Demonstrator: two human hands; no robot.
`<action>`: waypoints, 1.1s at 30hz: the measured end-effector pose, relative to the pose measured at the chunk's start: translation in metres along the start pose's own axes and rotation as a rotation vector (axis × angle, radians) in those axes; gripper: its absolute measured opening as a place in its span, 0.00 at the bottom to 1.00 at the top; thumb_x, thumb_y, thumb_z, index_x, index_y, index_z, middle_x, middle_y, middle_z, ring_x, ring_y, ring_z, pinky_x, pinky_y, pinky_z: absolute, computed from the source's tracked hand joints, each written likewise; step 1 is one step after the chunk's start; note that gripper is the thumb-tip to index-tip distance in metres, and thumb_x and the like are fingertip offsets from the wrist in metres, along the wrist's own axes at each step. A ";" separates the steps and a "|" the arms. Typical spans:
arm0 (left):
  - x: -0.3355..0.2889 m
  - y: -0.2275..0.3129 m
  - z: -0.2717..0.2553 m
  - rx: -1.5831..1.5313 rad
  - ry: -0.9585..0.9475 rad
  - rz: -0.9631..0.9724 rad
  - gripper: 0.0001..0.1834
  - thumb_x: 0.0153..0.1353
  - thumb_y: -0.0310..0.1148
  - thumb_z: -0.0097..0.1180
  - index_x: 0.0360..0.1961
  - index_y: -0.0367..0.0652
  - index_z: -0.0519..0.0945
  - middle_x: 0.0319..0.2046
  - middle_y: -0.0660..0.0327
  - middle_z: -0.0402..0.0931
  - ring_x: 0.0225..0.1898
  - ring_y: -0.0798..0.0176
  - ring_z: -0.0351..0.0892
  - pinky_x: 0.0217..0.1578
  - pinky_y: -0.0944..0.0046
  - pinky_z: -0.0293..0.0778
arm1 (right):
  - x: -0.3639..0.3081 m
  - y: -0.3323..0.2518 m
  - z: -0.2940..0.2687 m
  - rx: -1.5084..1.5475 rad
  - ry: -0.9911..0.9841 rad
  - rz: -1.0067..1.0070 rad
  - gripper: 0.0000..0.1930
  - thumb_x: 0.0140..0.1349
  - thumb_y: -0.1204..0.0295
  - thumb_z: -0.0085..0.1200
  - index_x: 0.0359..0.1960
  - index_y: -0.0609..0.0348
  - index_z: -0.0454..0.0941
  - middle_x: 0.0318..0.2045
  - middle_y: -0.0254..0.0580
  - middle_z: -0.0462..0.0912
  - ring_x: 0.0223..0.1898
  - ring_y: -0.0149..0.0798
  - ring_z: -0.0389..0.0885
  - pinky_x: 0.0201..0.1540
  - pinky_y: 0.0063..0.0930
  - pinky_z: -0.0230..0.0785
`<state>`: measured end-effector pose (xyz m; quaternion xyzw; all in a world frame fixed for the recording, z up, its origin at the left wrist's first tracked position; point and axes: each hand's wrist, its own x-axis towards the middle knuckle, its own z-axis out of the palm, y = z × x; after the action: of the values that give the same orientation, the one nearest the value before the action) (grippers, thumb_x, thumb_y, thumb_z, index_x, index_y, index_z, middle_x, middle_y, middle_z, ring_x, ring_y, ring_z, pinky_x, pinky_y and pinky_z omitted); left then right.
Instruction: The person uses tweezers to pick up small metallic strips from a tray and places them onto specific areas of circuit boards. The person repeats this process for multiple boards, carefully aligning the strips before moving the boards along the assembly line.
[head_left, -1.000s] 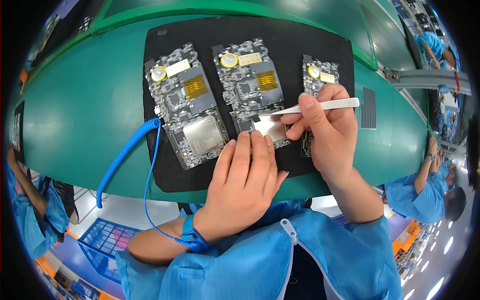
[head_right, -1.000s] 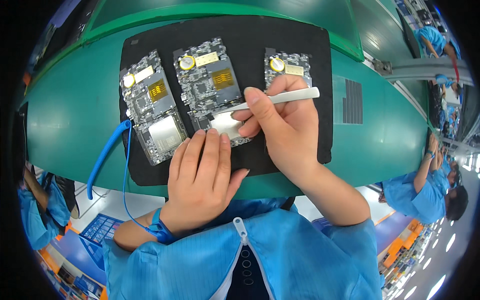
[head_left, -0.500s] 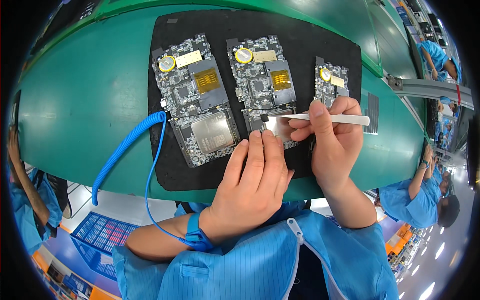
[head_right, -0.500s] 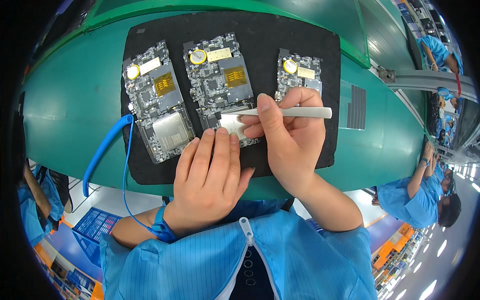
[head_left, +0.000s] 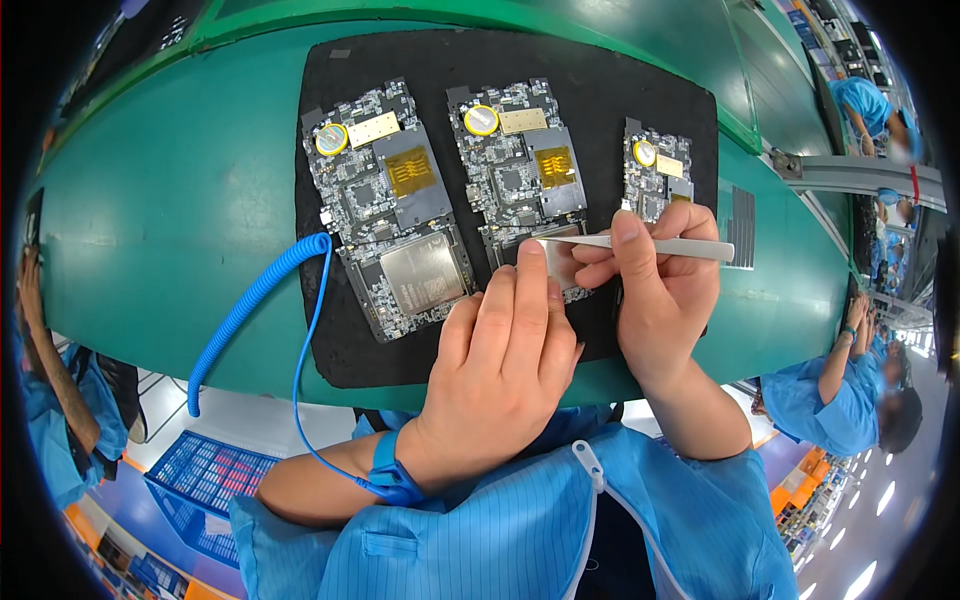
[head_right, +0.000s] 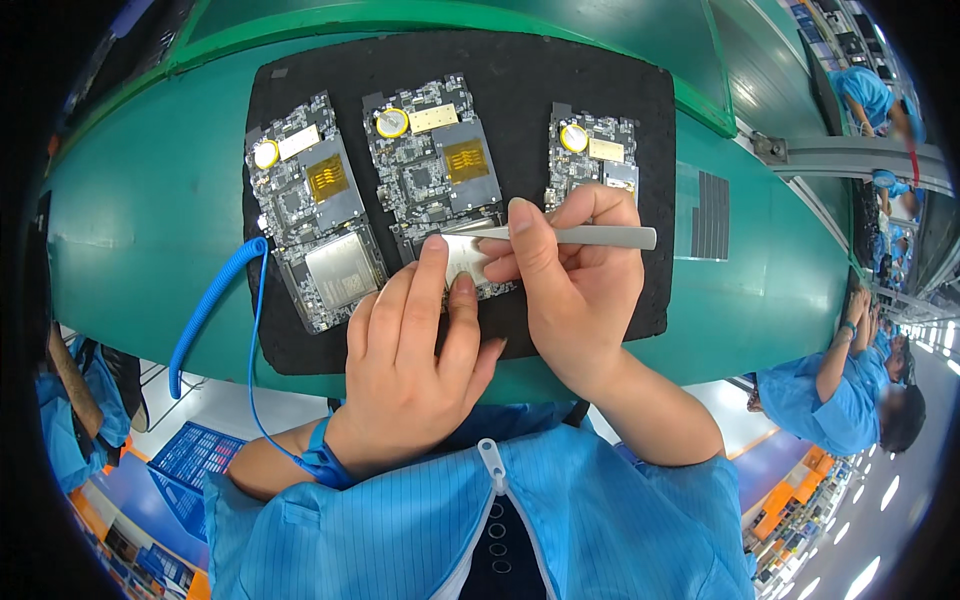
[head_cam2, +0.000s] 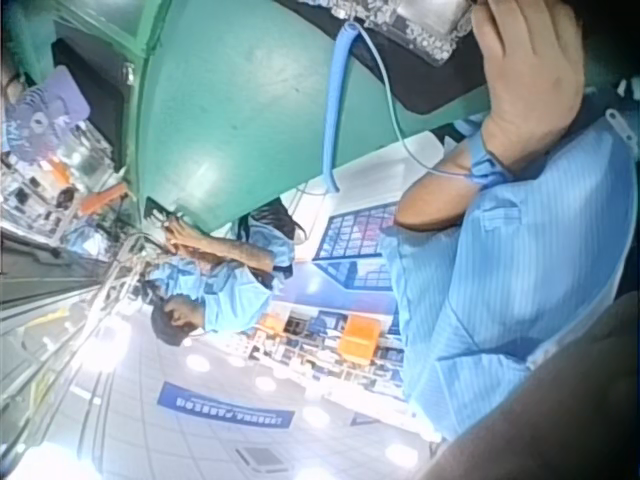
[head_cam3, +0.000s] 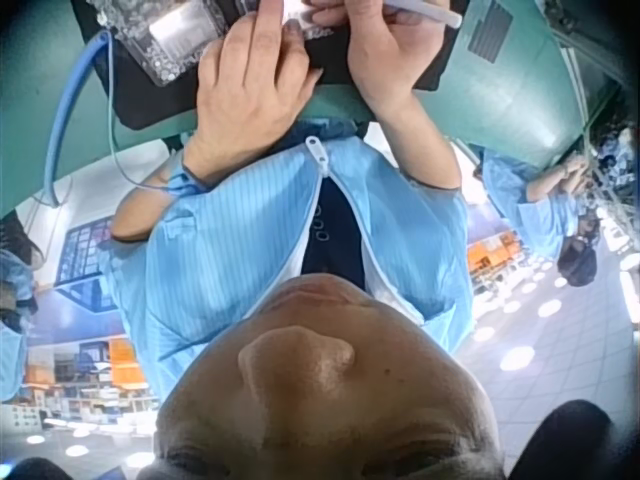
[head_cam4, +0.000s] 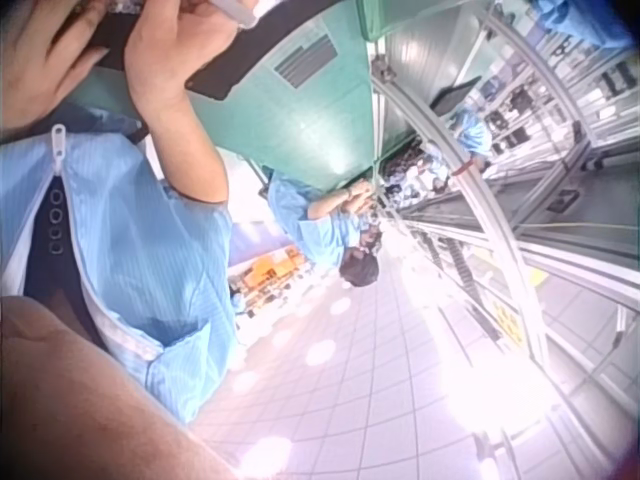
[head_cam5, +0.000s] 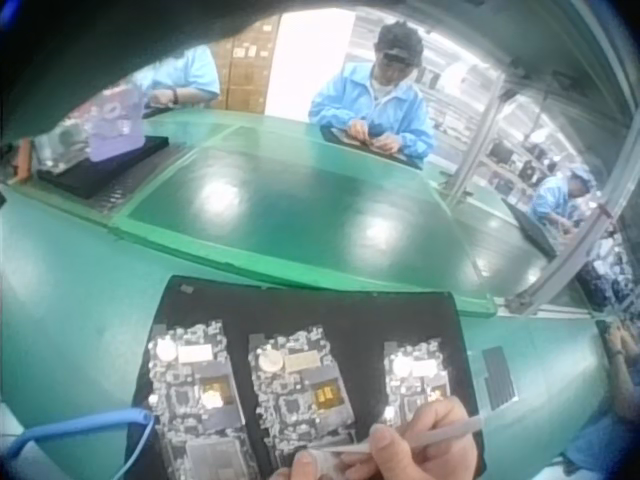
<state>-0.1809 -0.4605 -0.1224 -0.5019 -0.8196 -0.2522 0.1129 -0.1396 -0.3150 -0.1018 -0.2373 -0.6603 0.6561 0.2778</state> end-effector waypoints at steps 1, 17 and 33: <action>0.000 0.000 0.001 -0.002 -0.004 -0.005 0.23 0.46 0.40 0.63 0.42 0.35 0.79 0.56 0.41 0.68 0.51 0.48 0.72 0.46 0.52 0.68 | 0.000 0.001 0.000 -0.007 0.001 -0.010 0.11 0.65 0.78 0.53 0.35 0.61 0.60 0.24 0.39 0.77 0.24 0.29 0.83 0.27 0.17 0.78; -0.008 -0.009 -0.007 -0.102 -0.105 0.028 0.29 0.47 0.41 0.63 0.49 0.34 0.78 0.53 0.42 0.70 0.57 0.44 0.68 0.58 0.42 0.60 | -0.005 0.015 -0.005 -0.082 -0.168 -0.334 0.11 0.64 0.82 0.52 0.35 0.63 0.59 0.28 0.50 0.81 0.26 0.27 0.81 0.30 0.18 0.76; -0.001 -0.003 -0.017 0.040 -0.146 0.056 0.27 0.49 0.41 0.62 0.46 0.32 0.79 0.46 0.46 0.74 0.52 0.47 0.72 0.57 0.39 0.59 | -0.022 -0.001 -0.018 -0.171 -0.175 -0.383 0.13 0.60 0.86 0.52 0.38 0.63 0.58 0.29 0.49 0.80 0.22 0.26 0.78 0.22 0.18 0.71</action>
<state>-0.1847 -0.4714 -0.1091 -0.5392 -0.8163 -0.1951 0.0697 -0.1113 -0.3172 -0.1021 -0.0723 -0.7682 0.5510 0.3178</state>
